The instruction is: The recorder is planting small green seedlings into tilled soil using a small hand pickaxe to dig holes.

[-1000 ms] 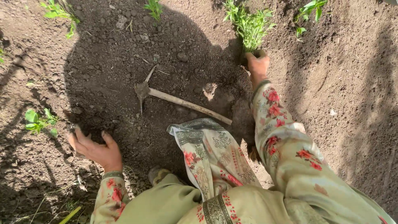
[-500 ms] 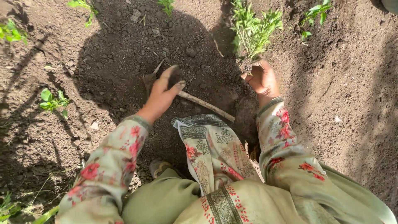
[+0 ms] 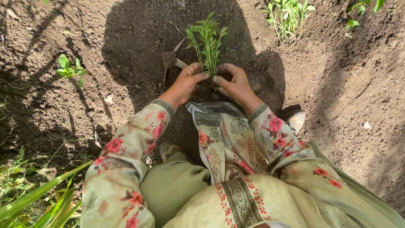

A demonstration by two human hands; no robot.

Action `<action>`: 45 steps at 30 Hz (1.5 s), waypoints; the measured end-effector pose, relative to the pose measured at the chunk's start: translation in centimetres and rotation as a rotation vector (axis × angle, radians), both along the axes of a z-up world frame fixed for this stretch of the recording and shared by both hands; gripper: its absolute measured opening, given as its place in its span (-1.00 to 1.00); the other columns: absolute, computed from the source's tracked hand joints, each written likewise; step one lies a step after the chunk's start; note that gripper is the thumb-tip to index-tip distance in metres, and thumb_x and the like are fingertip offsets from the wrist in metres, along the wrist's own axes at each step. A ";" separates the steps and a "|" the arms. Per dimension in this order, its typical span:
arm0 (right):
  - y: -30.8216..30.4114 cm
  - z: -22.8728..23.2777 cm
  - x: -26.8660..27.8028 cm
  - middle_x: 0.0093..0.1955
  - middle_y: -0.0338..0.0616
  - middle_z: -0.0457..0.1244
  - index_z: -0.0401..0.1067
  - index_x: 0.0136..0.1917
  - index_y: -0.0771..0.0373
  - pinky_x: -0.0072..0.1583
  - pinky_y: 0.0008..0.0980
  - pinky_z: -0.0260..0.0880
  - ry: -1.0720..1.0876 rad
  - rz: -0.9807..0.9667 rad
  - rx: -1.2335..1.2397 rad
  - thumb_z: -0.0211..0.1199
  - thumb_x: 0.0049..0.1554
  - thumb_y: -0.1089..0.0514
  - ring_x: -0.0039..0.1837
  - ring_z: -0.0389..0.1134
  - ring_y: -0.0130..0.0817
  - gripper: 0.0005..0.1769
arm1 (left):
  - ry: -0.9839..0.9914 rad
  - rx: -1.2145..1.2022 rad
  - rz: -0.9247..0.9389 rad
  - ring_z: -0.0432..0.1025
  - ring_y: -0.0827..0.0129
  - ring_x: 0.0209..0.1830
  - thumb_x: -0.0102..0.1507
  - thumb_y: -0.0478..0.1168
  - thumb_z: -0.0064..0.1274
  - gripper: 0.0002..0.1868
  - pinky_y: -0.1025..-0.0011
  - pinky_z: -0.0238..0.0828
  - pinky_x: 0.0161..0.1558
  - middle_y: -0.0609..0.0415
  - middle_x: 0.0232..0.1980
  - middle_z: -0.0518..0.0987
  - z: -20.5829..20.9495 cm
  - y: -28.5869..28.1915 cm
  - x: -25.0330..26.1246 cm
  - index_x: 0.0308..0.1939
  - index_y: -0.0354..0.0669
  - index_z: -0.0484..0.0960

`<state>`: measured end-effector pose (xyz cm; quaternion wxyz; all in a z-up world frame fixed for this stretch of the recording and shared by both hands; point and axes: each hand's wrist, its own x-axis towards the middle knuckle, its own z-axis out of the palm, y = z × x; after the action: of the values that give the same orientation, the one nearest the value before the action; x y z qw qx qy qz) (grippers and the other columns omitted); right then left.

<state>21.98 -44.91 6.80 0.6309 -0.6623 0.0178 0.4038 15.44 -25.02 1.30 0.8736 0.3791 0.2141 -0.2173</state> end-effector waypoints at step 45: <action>4.4 2.5 0.4 0.07 0.07 0.33 0.50 0.14 0.35 0.12 -0.20 0.42 -0.800 0.403 -0.305 0.50 0.07 0.14 0.08 0.41 -0.04 -0.58 | -0.054 0.259 0.508 0.55 0.53 -0.20 0.29 -0.37 0.23 -0.86 0.50 0.53 -0.13 0.11 -0.13 0.72 2.1 4.0 -3.0 -0.07 -0.27 0.74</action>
<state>22.41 -40.51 9.33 0.3926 -0.8413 -0.2966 0.2240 12.47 -21.04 3.39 0.8497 0.4275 0.3050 0.0481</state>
